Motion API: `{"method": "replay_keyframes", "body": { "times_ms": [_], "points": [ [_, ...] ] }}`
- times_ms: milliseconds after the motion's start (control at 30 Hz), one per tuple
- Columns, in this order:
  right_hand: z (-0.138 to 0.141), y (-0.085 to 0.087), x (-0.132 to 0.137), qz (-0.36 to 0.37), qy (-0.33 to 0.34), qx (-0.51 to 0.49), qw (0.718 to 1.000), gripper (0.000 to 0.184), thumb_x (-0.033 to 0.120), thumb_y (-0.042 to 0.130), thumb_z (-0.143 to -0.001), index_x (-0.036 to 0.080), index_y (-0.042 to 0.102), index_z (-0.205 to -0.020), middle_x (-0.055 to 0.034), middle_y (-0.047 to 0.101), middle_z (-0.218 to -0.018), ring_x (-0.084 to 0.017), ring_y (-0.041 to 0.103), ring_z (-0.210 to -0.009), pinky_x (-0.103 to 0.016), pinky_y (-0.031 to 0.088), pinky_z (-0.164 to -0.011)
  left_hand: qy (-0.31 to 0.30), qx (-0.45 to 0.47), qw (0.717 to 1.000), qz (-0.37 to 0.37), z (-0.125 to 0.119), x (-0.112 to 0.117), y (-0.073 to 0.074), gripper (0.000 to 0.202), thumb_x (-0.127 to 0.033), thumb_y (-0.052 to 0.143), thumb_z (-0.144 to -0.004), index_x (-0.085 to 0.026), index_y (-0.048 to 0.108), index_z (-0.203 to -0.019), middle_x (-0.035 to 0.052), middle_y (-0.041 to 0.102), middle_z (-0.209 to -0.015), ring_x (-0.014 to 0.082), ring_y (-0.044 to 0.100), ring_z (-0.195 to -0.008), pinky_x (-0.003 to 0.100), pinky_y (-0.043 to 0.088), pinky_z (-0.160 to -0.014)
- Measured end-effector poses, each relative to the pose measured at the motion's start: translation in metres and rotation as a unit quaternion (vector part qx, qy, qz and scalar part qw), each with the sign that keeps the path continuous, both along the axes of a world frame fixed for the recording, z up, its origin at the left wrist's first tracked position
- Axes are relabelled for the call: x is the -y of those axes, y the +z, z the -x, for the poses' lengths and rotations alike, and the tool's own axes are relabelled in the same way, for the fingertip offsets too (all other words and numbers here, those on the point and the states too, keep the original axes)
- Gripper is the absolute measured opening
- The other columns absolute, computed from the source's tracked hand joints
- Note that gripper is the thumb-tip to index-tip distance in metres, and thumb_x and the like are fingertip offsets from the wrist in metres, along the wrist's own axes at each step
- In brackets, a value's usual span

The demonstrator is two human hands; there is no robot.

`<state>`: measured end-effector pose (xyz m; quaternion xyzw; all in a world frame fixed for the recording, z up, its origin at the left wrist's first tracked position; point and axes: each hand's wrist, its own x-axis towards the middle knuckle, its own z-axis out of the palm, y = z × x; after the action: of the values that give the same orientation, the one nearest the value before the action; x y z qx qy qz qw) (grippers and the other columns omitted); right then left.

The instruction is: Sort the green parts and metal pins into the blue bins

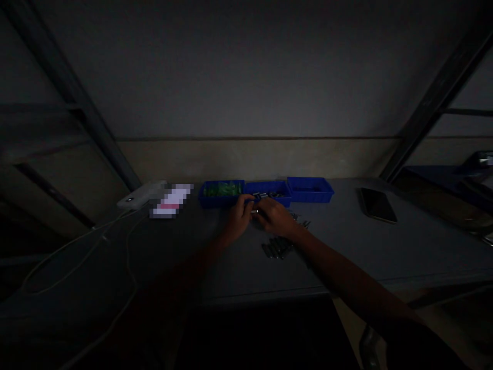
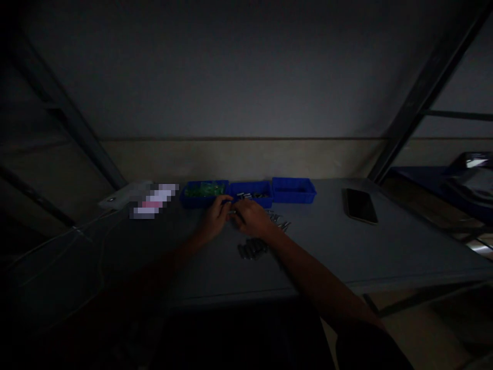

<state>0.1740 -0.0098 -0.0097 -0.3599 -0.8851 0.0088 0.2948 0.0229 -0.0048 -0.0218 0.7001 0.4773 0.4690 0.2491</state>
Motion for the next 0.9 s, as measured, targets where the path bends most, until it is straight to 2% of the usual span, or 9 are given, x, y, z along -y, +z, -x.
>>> {"method": "replay_keyframes", "body": {
  "times_ms": [100, 233, 333, 467, 533, 633, 733, 900],
  "points": [
    [-0.003, 0.002, 0.0, 0.001, -0.027, -0.006, 1.0, 0.022, 0.027, 0.04, -0.089, 0.015, 0.059, -0.091, -0.0101, 0.063, -0.09, -0.019, 0.054, -0.087, -0.031, 0.039, -0.08, -0.002, 0.004, 1.0, -0.013, 0.0, 0.0, 0.002, 0.022, -0.032, 0.04, -0.086, -0.018, 0.051, -0.1, -0.0034, 0.053, -0.058, 0.0113, 0.054, -0.057, 0.021, 0.041, -0.055],
    [-0.003, 0.002, -0.002, 0.0, -0.071, -0.018, 0.997, 0.032, 0.029, 0.032, -0.092, 0.015, 0.058, -0.081, -0.0095, 0.062, -0.082, -0.018, 0.055, -0.08, -0.029, 0.039, -0.076, -0.055, 0.011, 0.998, -0.043, 0.005, 0.0, 0.005, 0.025, -0.032, 0.05, -0.08, -0.016, 0.053, -0.099, 0.0015, 0.061, -0.072, 0.0125, 0.059, -0.068, 0.022, 0.044, -0.063],
    [-0.002, 0.0, -0.003, 0.005, -0.079, -0.023, 0.997, 0.033, 0.029, 0.03, -0.093, 0.014, 0.057, -0.08, -0.0094, 0.062, -0.08, -0.017, 0.055, -0.078, -0.028, 0.04, -0.074, -0.076, -0.015, 0.996, -0.052, 0.006, 0.001, 0.005, 0.023, -0.032, 0.053, -0.078, -0.016, 0.055, -0.095, 0.0037, 0.063, -0.079, 0.0139, 0.06, -0.074, 0.024, 0.046, -0.068],
    [-0.003, 0.0, -0.002, 0.022, -0.073, -0.044, 0.996, 0.031, 0.029, 0.03, -0.093, 0.015, 0.056, -0.084, -0.0085, 0.062, -0.083, -0.016, 0.056, -0.08, -0.028, 0.04, -0.075, -0.052, -0.053, 0.995, -0.059, 0.005, 0.002, 0.006, 0.019, -0.032, 0.049, -0.08, -0.017, 0.057, -0.089, 0.0028, 0.064, -0.079, 0.0143, 0.06, -0.075, 0.024, 0.046, -0.069],
    [-0.004, 0.001, 0.0, 0.019, -0.065, -0.063, 0.996, 0.025, 0.033, 0.038, -0.09, 0.015, 0.055, -0.095, -0.0084, 0.062, -0.089, -0.017, 0.056, -0.085, -0.028, 0.04, -0.077, -0.032, -0.074, 0.995, -0.064, 0.005, 0.002, 0.008, 0.021, -0.033, 0.044, -0.082, -0.017, 0.057, -0.084, 0.0026, 0.064, -0.077, 0.014, 0.059, -0.072, 0.024, 0.045, -0.067],
    [-0.006, 0.003, 0.002, 0.002, -0.049, -0.064, 0.997, 0.031, 0.033, 0.051, -0.083, 0.014, 0.05, -0.107, -0.0095, 0.062, -0.096, -0.019, 0.055, -0.089, -0.029, 0.04, -0.079, 0.002, -0.105, 0.993, -0.058, 0.006, 0.001, 0.01, 0.03, -0.035, 0.037, -0.085, -0.017, 0.056, -0.071, 0.0008, 0.06, -0.064, 0.0131, 0.056, -0.062, 0.023, 0.043, -0.062],
    [-0.006, 0.005, 0.004, -0.018, -0.036, -0.029, 0.999, 0.022, 0.028, 0.048, -0.085, 0.015, 0.053, -0.102, -0.0098, 0.061, -0.096, -0.019, 0.054, -0.091, -0.03, 0.039, -0.08, 0.011, -0.114, 0.992, -0.048, 0.006, 0.002, 0.01, 0.037, -0.037, 0.034, -0.087, -0.018, 0.051, -0.06, 0.0, 0.057, -0.056, 0.0126, 0.053, -0.056, 0.024, 0.041, -0.06],
    [-0.005, 0.007, 0.005, -0.035, -0.053, -0.016, 0.998, 0.021, 0.03, 0.043, -0.088, 0.015, 0.056, -0.097, -0.0095, 0.062, -0.094, -0.019, 0.054, -0.089, -0.03, 0.038, -0.08, 0.008, -0.107, 0.993, -0.044, 0.004, 0.004, 0.011, 0.043, -0.039, 0.03, -0.088, -0.018, 0.047, -0.055, 0.0003, 0.055, -0.054, 0.0124, 0.053, -0.055, 0.024, 0.04, -0.059]
  ]
}}
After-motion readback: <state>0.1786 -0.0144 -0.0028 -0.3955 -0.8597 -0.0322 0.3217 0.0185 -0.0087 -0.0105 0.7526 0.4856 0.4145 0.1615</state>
